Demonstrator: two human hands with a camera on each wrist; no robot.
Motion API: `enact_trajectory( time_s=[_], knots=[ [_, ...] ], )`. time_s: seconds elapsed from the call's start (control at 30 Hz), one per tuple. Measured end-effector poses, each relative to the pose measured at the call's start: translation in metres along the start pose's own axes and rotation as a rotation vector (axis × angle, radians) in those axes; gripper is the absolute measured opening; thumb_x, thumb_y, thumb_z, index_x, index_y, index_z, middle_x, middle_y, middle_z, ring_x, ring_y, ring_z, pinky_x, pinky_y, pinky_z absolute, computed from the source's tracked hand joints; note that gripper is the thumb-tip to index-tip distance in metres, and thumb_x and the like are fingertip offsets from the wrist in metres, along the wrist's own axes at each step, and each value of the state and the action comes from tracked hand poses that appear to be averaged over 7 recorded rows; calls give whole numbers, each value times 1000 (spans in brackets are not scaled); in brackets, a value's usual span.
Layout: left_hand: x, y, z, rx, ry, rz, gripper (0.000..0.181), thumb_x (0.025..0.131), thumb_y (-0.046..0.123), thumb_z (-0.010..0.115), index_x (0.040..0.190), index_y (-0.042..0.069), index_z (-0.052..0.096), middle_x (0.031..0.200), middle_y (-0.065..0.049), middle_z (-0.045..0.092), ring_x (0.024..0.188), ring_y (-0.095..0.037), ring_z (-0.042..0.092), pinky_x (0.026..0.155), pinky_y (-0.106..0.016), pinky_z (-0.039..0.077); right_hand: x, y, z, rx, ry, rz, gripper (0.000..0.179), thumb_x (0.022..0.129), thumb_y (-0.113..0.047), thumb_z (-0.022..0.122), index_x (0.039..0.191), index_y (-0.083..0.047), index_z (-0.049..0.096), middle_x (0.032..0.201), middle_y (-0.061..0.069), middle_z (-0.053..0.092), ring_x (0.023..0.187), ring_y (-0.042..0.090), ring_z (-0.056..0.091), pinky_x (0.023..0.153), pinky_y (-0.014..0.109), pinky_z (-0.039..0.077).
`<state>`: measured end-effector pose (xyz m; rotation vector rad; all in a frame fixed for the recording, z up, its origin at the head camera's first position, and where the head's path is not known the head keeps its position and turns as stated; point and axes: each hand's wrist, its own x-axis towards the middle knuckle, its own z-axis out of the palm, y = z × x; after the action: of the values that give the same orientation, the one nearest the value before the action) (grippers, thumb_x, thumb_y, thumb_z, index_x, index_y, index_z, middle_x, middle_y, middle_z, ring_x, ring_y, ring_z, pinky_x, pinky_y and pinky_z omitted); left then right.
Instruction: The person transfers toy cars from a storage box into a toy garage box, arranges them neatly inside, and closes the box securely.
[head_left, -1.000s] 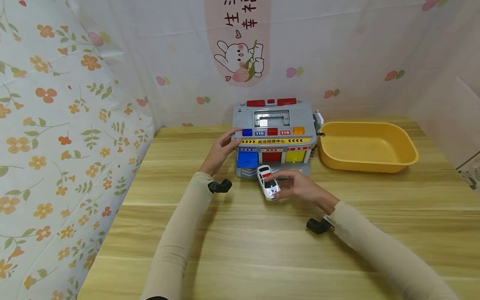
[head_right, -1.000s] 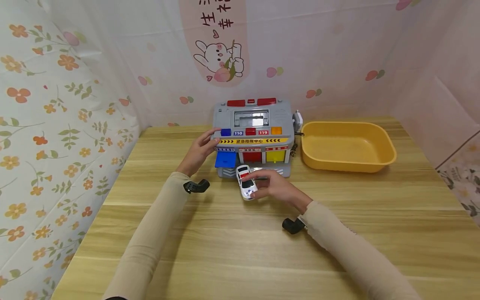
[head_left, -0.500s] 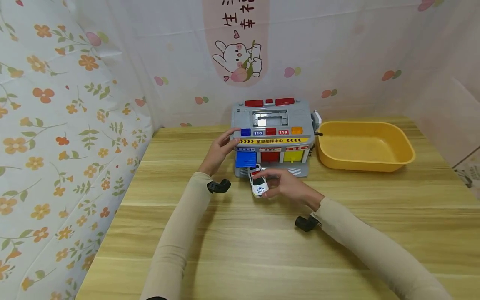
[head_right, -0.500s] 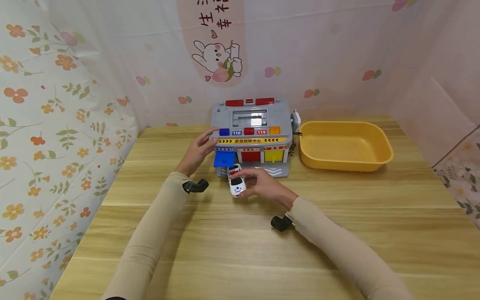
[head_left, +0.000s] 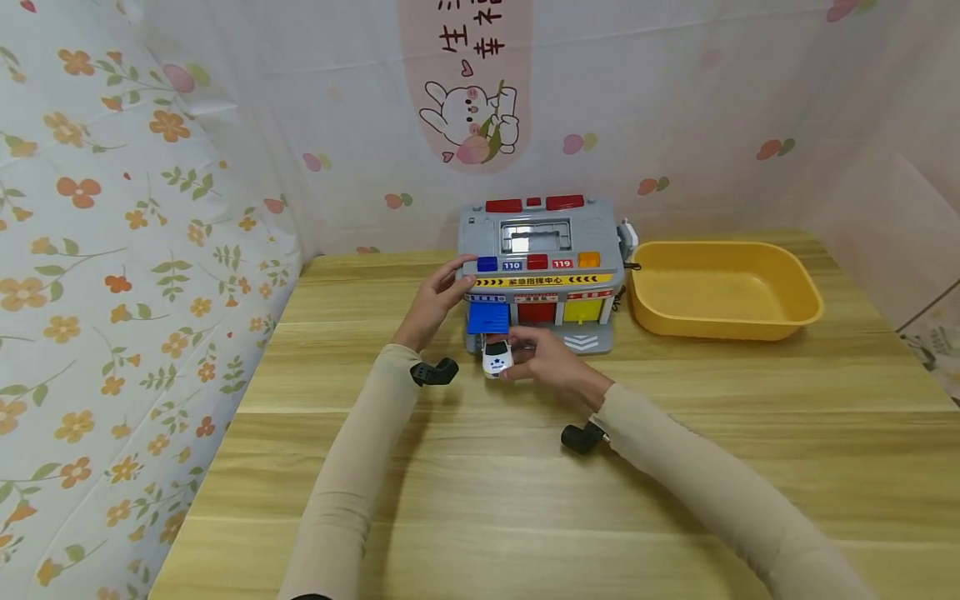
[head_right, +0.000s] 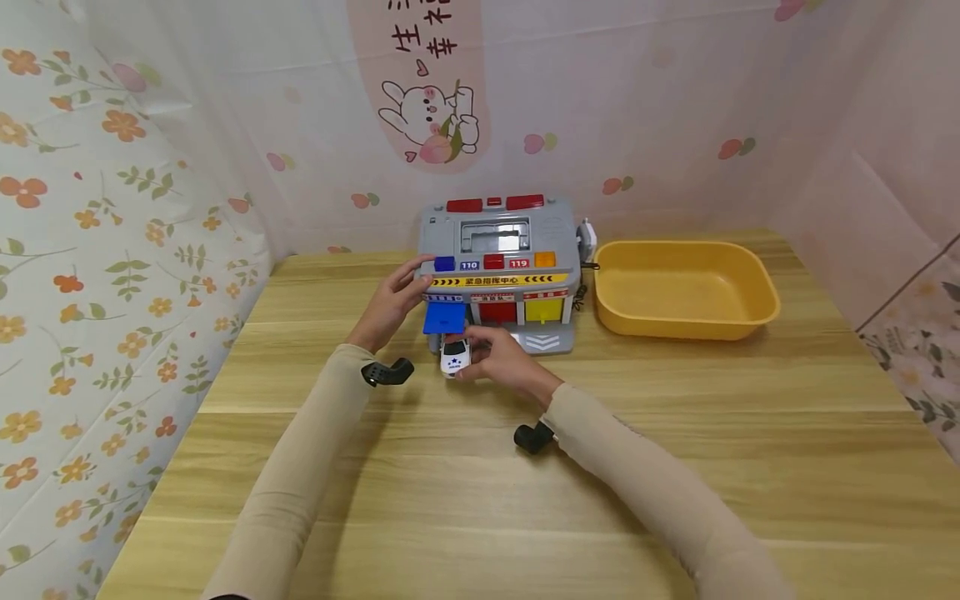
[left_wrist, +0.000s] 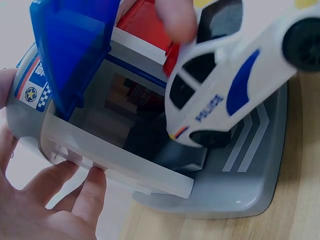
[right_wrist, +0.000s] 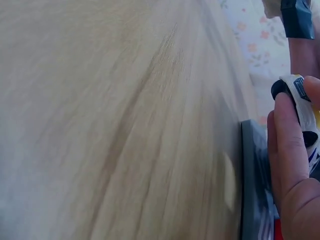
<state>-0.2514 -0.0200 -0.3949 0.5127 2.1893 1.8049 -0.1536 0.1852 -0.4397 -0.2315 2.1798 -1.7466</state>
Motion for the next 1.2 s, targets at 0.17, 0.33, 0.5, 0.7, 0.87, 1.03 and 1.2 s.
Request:
enact_trajectory(
  time_s=[0.17, 0.33, 0.5, 0.7, 0.87, 1.03, 1.2],
  knots=[
    [0, 0, 0, 7, -4, -3, 43, 103, 34, 56, 145, 30, 53, 166, 4, 29, 157, -30, 20, 124, -49, 33, 3, 1, 5, 42, 39, 25, 71, 82, -4, 78, 146, -15, 51, 145, 13, 55, 128, 33, 58, 115, 48, 45],
    [0, 1, 0, 7, -5, 1, 43, 103, 34, 56, 145, 29, 53, 166, 5, 30, 157, -29, 21, 124, -49, 33, 6, 2, 11, 124, 74, 30, 63, 88, -5, 72, 147, -18, 52, 142, 13, 57, 127, 31, 58, 114, 46, 46],
    [1, 1, 1, 5, -15, 20, 43, 104, 31, 55, 146, 27, 52, 165, 3, 32, 156, -28, 24, 123, -49, 34, 9, 3, 17, 379, 94, 57, 46, 98, 4, 55, 143, -6, 55, 139, 22, 59, 119, 35, 67, 106, 38, 53],
    [0, 1, 0, -2, -18, 21, 43, 104, 31, 55, 146, 25, 52, 163, 1, 35, 154, -26, 30, 123, -48, 34, 11, 1, 23, 484, 113, 88, 46, 100, 6, 49, 145, 0, 51, 143, 26, 55, 127, 38, 61, 105, 35, 51],
    [0, 0, 0, -8, -16, 14, 43, 103, 32, 55, 146, 26, 52, 162, 0, 38, 150, -26, 36, 123, -48, 35, 14, 2, 28, 543, 143, 117, 46, 100, 6, 49, 146, 2, 49, 145, 26, 54, 131, 36, 58, 108, 36, 49],
    [0, 1, 1, -8, -12, 10, 43, 104, 31, 55, 146, 26, 52, 162, -1, 38, 149, -26, 38, 122, -48, 35, 15, 1, 30, 530, 149, 176, 40, 102, 0, 50, 141, 1, 54, 144, 18, 55, 134, 28, 56, 114, 37, 45],
    [1, 1, 0, -8, -10, 11, 43, 104, 32, 55, 146, 26, 52, 161, 0, 39, 148, -26, 41, 123, -48, 35, 14, -3, 30, 546, 114, 180, 40, 103, -1, 48, 142, 5, 51, 146, 20, 53, 136, 30, 55, 113, 37, 45]
  ],
)
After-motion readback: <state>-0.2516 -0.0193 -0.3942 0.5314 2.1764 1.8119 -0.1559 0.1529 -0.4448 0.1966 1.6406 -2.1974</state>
